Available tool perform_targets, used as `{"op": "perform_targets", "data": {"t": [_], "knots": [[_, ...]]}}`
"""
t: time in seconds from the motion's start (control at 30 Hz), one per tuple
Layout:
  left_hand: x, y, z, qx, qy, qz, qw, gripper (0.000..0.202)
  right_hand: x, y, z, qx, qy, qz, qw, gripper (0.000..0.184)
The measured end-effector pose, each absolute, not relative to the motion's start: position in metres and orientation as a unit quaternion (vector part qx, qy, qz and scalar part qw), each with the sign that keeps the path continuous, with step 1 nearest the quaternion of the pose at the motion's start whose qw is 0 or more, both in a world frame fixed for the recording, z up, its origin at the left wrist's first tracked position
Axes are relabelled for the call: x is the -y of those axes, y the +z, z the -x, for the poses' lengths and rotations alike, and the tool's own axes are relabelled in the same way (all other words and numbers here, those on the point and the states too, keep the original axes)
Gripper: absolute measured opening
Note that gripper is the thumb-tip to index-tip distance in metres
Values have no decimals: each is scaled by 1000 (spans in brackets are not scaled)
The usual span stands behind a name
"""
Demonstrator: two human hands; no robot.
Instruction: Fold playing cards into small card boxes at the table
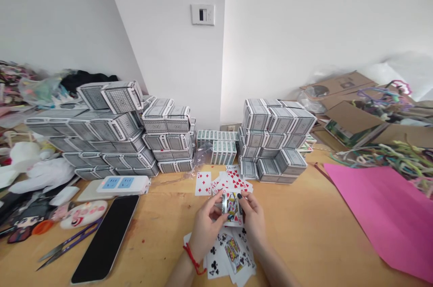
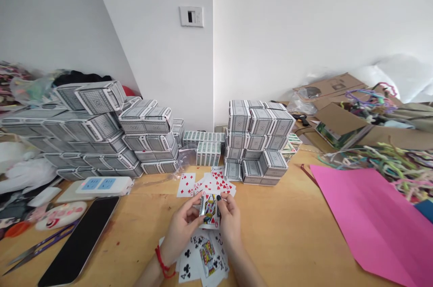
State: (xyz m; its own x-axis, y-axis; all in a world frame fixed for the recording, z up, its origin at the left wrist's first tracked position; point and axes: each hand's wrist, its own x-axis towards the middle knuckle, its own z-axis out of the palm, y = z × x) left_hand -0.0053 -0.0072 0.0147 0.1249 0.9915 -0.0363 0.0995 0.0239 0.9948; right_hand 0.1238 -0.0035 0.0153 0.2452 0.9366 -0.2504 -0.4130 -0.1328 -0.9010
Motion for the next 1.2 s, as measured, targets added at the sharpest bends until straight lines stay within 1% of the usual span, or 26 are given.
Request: {"op": "perform_targets", "data": {"t": [0.2,0.37,0.63,0.87,1.03,1.1,1.2], "knots": [[8,12,5,-507,432,-555,499,54,3,14,-124,271,544,514,605,24],[8,14,3,-502,431,-545,515,52,3,14,-124,263,552,508,607,24],[9,16,2,-520,424,-539,510,53,4,12,-123,281,549,504,604,25],[8,11,0,-511,435,-520,528,52,3,10,-123,295,544,509,598,30],[9,10,0,-499,446,-516,535,51,4,12,-122,291,545,505,604,29],[10,11,0,-492,441,-525,536,53,4,13,-122,280,548,506,604,28],[10,12,2,-475,420,-549,545,62,3,13,-123,257,544,514,611,28]]}}
